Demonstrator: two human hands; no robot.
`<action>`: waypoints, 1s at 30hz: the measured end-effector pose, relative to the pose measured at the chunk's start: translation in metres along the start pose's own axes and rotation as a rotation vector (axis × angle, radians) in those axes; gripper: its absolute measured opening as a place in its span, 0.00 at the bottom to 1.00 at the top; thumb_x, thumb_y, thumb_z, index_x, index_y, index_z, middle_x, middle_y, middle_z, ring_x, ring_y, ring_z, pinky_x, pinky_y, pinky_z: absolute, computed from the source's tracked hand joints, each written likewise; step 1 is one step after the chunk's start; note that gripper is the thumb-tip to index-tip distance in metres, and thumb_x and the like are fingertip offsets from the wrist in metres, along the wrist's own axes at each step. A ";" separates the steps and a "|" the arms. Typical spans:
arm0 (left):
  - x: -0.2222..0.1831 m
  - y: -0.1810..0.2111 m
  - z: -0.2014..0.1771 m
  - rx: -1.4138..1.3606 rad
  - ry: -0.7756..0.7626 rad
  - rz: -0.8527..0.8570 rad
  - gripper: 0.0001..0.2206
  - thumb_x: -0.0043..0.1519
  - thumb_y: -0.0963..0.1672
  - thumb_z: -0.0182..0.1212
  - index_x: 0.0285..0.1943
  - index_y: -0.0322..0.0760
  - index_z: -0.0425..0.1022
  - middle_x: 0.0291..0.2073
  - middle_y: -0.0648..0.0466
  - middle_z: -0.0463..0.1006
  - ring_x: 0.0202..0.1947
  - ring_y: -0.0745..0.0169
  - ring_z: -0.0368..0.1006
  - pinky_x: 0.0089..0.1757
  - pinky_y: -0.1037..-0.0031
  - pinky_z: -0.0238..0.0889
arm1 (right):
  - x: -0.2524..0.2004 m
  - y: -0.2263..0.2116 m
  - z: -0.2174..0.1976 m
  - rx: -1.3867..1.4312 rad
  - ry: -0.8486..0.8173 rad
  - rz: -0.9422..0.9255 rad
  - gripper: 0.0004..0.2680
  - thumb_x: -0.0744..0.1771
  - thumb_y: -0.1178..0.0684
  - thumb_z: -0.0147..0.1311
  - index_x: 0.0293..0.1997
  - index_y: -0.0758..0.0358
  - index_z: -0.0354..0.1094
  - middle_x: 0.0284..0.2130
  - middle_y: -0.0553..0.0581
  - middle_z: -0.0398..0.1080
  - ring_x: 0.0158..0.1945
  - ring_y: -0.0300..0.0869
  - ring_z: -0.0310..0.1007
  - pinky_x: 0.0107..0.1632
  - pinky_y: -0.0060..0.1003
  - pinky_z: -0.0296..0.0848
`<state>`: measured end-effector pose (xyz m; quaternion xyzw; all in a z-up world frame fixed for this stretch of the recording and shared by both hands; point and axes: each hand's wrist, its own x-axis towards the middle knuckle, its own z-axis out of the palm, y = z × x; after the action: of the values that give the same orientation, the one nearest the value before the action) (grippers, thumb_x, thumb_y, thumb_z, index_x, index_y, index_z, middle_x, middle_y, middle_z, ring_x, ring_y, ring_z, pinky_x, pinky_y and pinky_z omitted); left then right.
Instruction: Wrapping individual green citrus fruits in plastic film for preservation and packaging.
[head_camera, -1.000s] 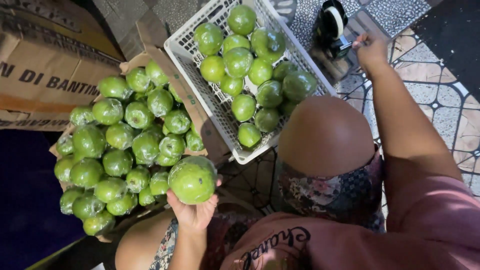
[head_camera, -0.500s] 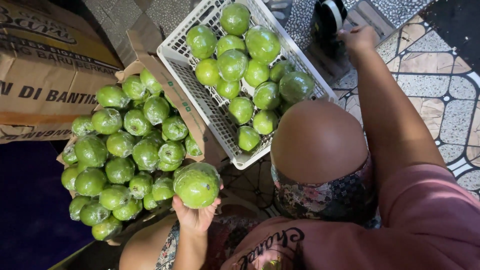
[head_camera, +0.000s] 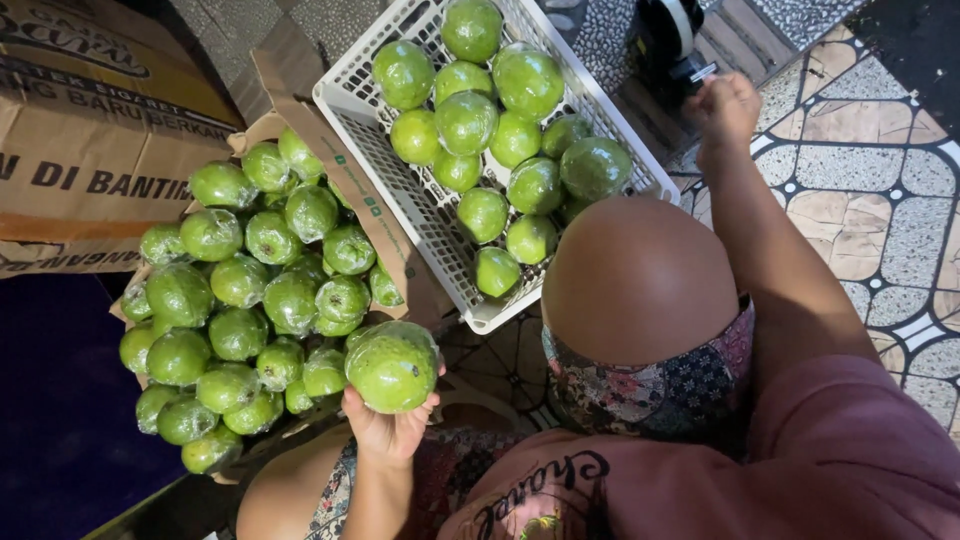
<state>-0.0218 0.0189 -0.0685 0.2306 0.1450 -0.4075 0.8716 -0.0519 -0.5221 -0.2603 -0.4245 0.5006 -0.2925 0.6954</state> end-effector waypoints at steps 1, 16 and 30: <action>0.001 -0.001 0.004 0.000 0.000 0.000 0.42 0.51 0.49 0.80 0.71 0.38 0.55 0.61 0.32 0.61 0.53 0.24 0.67 0.41 0.51 0.80 | 0.007 0.011 -0.004 0.000 0.000 0.000 0.12 0.71 0.58 0.48 0.26 0.51 0.59 0.26 0.47 0.66 0.31 0.35 0.66 0.41 0.30 0.77; 0.013 -0.008 0.031 -0.054 -0.108 0.009 0.39 0.53 0.46 0.79 0.70 0.36 0.57 0.59 0.31 0.64 0.52 0.28 0.71 0.41 0.51 0.80 | 0.114 0.095 -0.074 -0.785 -0.057 -0.637 0.14 0.70 0.53 0.58 0.24 0.54 0.56 0.21 0.46 0.53 0.31 0.37 0.53 0.35 0.45 0.54; 0.041 0.000 0.042 0.237 0.153 0.224 0.37 0.52 0.53 0.63 0.72 0.39 0.62 0.65 0.44 0.71 0.64 0.44 0.67 0.54 0.38 0.64 | -0.160 -0.199 0.132 -0.962 -0.696 -1.715 0.05 0.75 0.63 0.58 0.49 0.67 0.81 0.34 0.65 0.71 0.36 0.56 0.70 0.38 0.47 0.64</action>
<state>0.0065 -0.0294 -0.0511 0.3769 0.1351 -0.3036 0.8646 0.0239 -0.4436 0.0056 -0.9309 -0.1333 -0.3192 0.1177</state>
